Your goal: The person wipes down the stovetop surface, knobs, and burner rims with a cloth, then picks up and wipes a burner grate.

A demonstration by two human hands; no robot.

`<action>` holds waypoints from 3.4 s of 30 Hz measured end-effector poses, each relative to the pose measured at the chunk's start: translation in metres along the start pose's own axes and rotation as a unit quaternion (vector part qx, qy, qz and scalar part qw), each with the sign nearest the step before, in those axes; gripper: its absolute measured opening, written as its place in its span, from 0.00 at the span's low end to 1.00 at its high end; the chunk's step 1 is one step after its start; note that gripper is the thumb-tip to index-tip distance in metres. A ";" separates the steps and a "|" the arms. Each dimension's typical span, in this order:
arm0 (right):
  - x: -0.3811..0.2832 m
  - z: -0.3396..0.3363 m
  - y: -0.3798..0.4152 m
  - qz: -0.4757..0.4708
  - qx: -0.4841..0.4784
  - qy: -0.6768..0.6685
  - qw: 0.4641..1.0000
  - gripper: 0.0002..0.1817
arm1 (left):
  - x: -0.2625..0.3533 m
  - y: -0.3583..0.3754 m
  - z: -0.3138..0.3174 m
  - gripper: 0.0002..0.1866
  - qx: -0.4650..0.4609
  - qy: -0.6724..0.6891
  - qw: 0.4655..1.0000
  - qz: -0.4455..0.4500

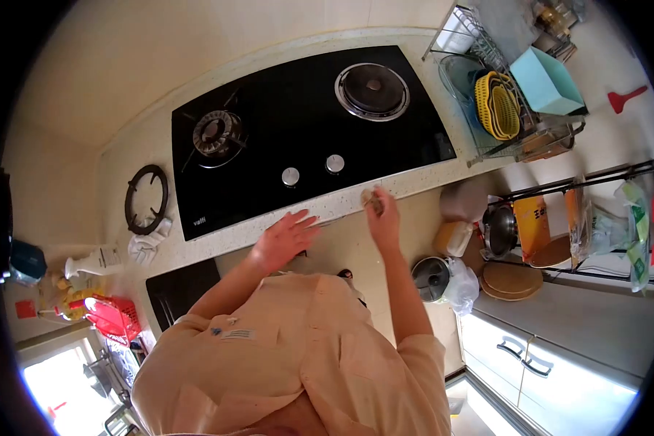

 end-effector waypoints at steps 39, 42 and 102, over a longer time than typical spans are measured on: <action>-0.092 0.112 -0.147 -0.230 -0.391 0.153 0.878 0.16 | 0.042 -0.006 -0.135 0.19 0.279 0.069 0.953 0.101; -0.107 0.180 -0.131 -0.265 -0.318 0.188 0.891 0.18 | 0.048 -0.003 -0.134 0.19 0.269 0.063 0.955 0.106; -0.075 0.059 -0.293 -0.273 -0.012 0.240 0.931 0.07 | 0.067 -0.020 -0.090 0.17 0.265 0.006 0.957 0.117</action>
Point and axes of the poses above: each hand's wrist, its own y-axis away from the middle knuckle, its own z-axis out of the palm, x = y × z, the point moved 8 cm from there along -y, towards the middle knuckle, and after that the axes turned 8 degrees about z, right-handed, at the moved point
